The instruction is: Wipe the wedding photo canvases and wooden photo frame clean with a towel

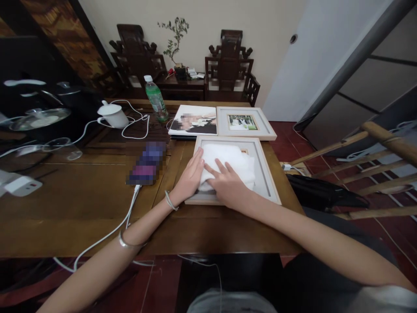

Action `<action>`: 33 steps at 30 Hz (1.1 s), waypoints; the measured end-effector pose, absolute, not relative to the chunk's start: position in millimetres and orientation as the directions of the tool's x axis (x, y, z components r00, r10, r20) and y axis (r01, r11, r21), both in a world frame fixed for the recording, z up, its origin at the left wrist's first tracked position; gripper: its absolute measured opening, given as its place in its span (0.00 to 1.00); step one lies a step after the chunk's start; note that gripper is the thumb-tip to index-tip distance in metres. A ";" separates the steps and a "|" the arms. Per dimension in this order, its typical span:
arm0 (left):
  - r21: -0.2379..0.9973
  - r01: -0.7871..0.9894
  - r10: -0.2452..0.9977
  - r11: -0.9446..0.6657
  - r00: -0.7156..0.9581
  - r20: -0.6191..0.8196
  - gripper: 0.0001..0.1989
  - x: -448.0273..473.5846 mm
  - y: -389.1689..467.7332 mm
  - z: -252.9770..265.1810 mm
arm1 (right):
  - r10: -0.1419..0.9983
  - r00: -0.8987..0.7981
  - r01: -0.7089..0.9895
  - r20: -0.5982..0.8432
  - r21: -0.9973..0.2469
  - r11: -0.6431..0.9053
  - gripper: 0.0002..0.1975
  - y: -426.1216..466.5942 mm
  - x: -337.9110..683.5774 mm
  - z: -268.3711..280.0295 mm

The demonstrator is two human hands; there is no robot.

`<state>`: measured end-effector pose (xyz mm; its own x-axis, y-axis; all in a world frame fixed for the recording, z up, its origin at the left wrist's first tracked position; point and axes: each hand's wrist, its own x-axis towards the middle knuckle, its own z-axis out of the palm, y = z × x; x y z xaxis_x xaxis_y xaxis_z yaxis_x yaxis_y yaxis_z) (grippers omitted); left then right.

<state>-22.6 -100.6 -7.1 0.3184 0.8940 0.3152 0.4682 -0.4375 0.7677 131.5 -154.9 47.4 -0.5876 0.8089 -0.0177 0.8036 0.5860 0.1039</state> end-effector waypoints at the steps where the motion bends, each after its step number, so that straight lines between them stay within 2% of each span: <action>1: 0.758 0.470 0.887 -0.452 0.331 0.324 0.28 -22.2 -101.5 -7.0 | 0.820 -0.572 0.813 -0.011 0.120 0.569 0.18 -144.4 129.5 45.9; 6: 0.711 0.508 0.869 -0.486 0.363 0.336 0.29 -22.3 -103.4 -6.2 | 0.874 -0.484 0.863 0.039 0.185 0.470 0.19 -100.9 123.7 48.5; 10: 0.711 0.513 0.873 -0.480 0.361 0.328 0.30 -22.7 -103.4 -6.0 | 0.874 -0.482 0.861 0.053 0.214 0.462 0.20 -97.8 120.7 48.6; 15: 0.753 0.466 0.876 -0.466 0.367 0.315 0.34 -24.0 -103.3 -2.5 | 0.828 -0.558 0.813 -0.047 0.167 0.558 0.19 -146.6 123.7 52.8; 20: 0.811 0.489 0.909 -0.322 0.399 0.120 0.34 -27.8 -101.5 7.4 | 0.717 -0.688 0.721 -0.113 0.013 0.693 0.17 -201.5 126.4 72.2; 23: 0.804 0.515 0.904 -0.298 0.424 0.063 0.34 -29.8 -98.6 7.5 | 0.723 -0.681 0.729 -0.116 -0.013 0.685 0.17 -212.1 117.9 76.5; 27: 0.771 0.532 0.892 -0.349 0.440 0.100 0.33 -32.0 -91.4 -4.0 | 0.796 -0.596 0.795 -0.101 0.063 0.603 0.16 -198.7 106.8 66.3; 33: 0.624 0.559 0.823 -0.546 0.499 0.273 0.29 -31.7 -90.8 -14.5 | 0.847 -0.530 0.840 -0.023 0.117 0.529 0.18 -144.0 120.3 47.5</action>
